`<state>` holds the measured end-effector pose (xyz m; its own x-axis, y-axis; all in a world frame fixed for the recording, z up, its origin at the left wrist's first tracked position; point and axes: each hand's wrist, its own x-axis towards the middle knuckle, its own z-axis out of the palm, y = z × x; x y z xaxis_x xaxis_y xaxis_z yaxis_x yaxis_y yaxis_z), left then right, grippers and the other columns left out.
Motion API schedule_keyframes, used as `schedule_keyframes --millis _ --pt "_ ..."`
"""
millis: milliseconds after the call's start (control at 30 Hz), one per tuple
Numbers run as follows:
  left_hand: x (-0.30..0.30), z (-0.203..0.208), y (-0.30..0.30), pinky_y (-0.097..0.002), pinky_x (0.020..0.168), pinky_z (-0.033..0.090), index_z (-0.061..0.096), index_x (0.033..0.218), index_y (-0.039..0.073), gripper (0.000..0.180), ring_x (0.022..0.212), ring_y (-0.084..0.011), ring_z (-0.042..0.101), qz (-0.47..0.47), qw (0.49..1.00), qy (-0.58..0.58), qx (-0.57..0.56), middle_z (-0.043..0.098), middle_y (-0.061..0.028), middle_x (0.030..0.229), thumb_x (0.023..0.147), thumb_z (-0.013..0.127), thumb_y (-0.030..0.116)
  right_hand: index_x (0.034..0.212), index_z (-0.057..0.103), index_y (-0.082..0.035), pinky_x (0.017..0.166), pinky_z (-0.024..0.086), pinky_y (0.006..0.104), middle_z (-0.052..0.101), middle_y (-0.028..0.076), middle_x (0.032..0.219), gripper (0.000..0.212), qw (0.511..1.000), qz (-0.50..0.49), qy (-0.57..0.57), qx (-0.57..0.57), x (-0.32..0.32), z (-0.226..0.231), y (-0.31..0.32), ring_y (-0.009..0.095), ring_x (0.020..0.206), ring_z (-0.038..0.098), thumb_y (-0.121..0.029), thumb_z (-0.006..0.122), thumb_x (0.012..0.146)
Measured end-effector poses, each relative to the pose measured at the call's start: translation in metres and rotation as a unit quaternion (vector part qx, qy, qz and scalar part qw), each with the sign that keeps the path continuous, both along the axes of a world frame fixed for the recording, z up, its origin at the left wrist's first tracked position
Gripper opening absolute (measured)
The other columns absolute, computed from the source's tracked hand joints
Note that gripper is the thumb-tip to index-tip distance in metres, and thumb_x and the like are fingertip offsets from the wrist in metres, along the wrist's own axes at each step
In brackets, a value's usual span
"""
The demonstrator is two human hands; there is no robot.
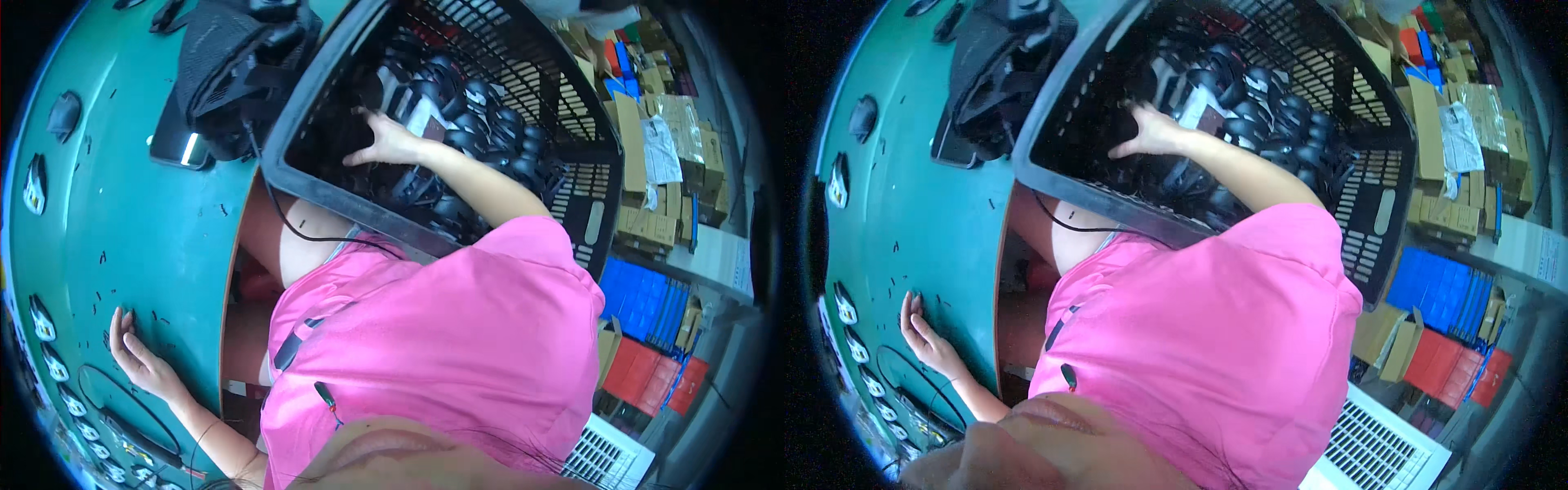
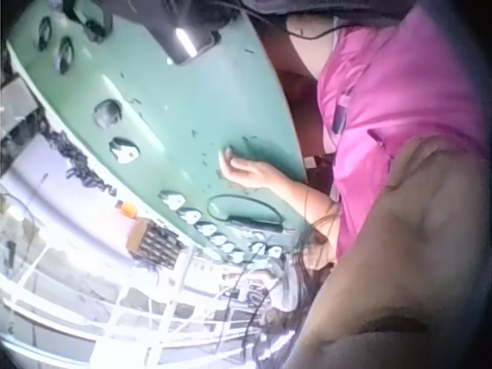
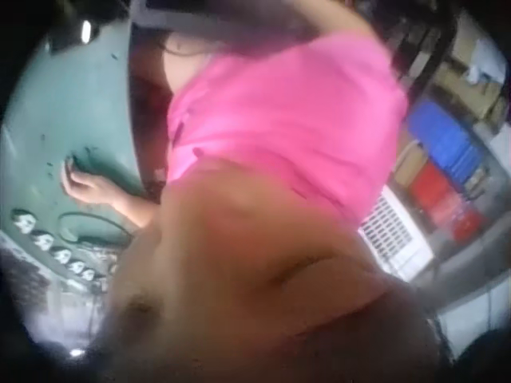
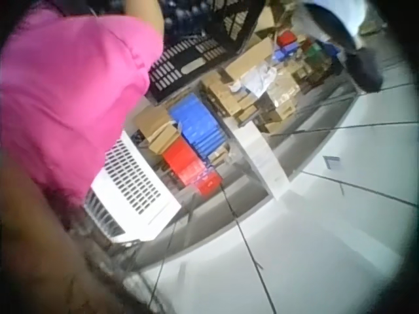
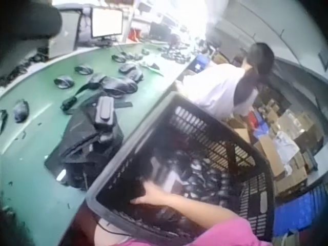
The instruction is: Assembling components of a computer mouse on an electronics production line.
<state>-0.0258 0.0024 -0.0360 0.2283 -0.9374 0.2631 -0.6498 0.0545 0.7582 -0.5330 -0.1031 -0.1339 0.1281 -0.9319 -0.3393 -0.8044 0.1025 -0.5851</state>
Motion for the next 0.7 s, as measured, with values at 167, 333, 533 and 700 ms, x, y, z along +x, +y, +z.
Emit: schedule_keyframes --millis 167,333,533,700 --pt "0.003 0.001 -0.001 -0.0336 0.099 0.046 0.058 0.122 -0.003 0.027 0.110 -0.0205 0.060 0.011 1.000 0.002 -0.013 0.061 -0.0126 0.124 0.104 0.044 0.011 0.141 0.036 0.009 0.109 0.041 0.0393 0.051 0.029 0.137 0.107 0.992 -0.122 0.017 -0.024 0.019 -0.010 -0.015 0.037 0.129 0.050 -0.050 0.084 0.066" --pt "0.002 0.017 0.006 -0.0340 0.095 0.047 0.062 0.111 -0.003 0.019 0.106 -0.0228 0.061 0.012 0.999 -0.019 -0.039 0.063 -0.0145 0.116 0.099 0.050 0.006 0.124 0.058 0.006 0.096 0.045 0.0330 0.066 0.015 0.117 0.057 0.981 -0.103 -0.160 0.043 0.044 0.018 -0.005 0.024 0.107 0.061 -0.024 0.078 0.080" --pt "0.000 0.008 0.005 -0.0355 0.091 0.049 0.062 0.104 -0.001 0.013 0.103 -0.0278 0.062 0.006 0.996 0.005 -0.094 0.064 -0.0152 0.111 0.095 0.058 0.007 0.119 0.062 0.006 0.093 0.046 0.0324 0.066 0.013 0.117 0.042 0.971 -0.102 -0.139 0.166 0.045 0.027 -0.014 0.020 0.104 0.061 -0.017 0.072 0.085" --pt "-0.004 0.009 0.007 -0.0372 0.088 0.051 0.063 0.103 0.001 0.012 0.102 -0.0291 0.062 0.006 0.996 0.024 -0.090 0.063 -0.0142 0.110 0.094 0.059 0.008 0.120 0.061 0.006 0.091 0.047 0.0327 0.066 0.012 0.116 0.042 0.959 -0.106 -0.184 0.186 0.048 0.013 -0.029 0.020 0.103 0.061 -0.017 0.070 0.086"
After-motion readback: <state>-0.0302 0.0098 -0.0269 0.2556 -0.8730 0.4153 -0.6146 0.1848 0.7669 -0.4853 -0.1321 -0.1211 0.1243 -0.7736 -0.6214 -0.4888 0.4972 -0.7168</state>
